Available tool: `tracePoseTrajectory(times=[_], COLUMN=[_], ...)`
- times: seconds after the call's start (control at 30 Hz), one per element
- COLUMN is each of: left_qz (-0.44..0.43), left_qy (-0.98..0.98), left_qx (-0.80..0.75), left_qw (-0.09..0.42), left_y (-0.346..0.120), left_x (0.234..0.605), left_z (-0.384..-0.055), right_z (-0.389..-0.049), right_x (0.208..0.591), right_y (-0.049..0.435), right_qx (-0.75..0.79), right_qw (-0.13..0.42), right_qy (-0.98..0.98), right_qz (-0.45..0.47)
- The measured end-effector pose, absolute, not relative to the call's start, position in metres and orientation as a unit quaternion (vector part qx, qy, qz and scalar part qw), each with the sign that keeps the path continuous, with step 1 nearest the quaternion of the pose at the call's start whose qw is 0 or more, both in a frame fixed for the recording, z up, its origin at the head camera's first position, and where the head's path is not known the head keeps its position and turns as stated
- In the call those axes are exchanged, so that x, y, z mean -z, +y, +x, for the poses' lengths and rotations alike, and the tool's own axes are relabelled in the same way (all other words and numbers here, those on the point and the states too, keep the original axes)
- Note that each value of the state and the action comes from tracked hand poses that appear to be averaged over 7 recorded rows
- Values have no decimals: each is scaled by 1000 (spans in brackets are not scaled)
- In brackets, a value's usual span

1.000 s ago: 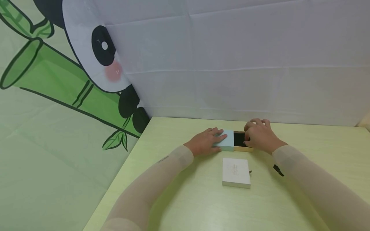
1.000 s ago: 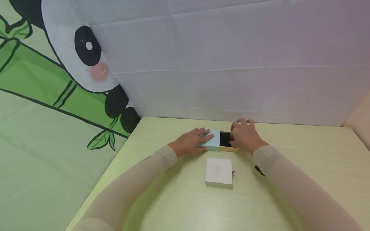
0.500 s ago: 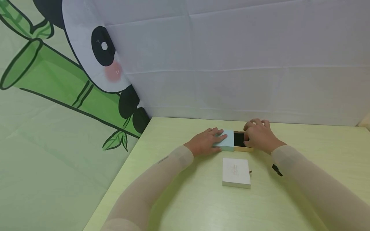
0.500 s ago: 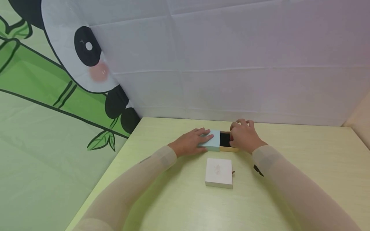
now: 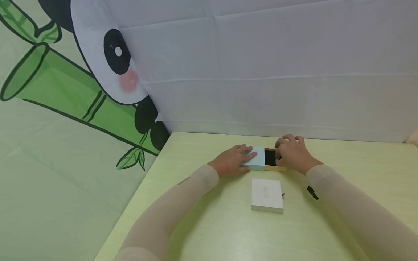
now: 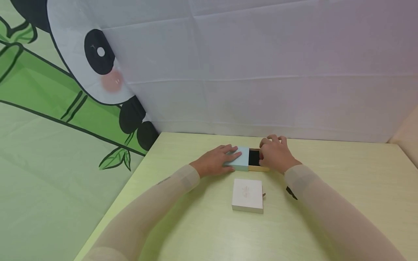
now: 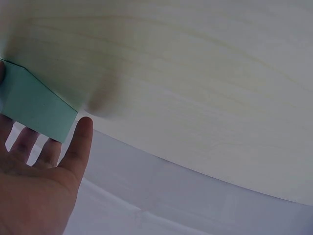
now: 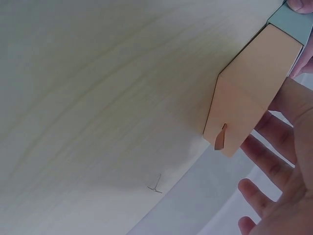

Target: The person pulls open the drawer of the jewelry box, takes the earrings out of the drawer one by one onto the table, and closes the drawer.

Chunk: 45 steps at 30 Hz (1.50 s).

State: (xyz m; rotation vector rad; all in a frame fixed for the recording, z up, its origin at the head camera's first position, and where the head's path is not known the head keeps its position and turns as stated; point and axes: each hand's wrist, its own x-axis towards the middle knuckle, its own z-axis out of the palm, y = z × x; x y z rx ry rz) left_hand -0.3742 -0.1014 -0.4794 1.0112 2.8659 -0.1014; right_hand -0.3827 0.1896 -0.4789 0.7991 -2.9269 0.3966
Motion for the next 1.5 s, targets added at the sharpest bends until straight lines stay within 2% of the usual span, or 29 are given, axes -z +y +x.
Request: tracePoseTrajectory(times=[1.5], left_qz=[336], left_qy=[940], left_qx=[32], left_qw=[50], left_y=[-102], left_x=[481], left_z=[-375], right_z=[-383], right_x=[477], right_y=[189], right_qx=[-101], right_qw=[57], right_qy=[-953], right_qz=[281])
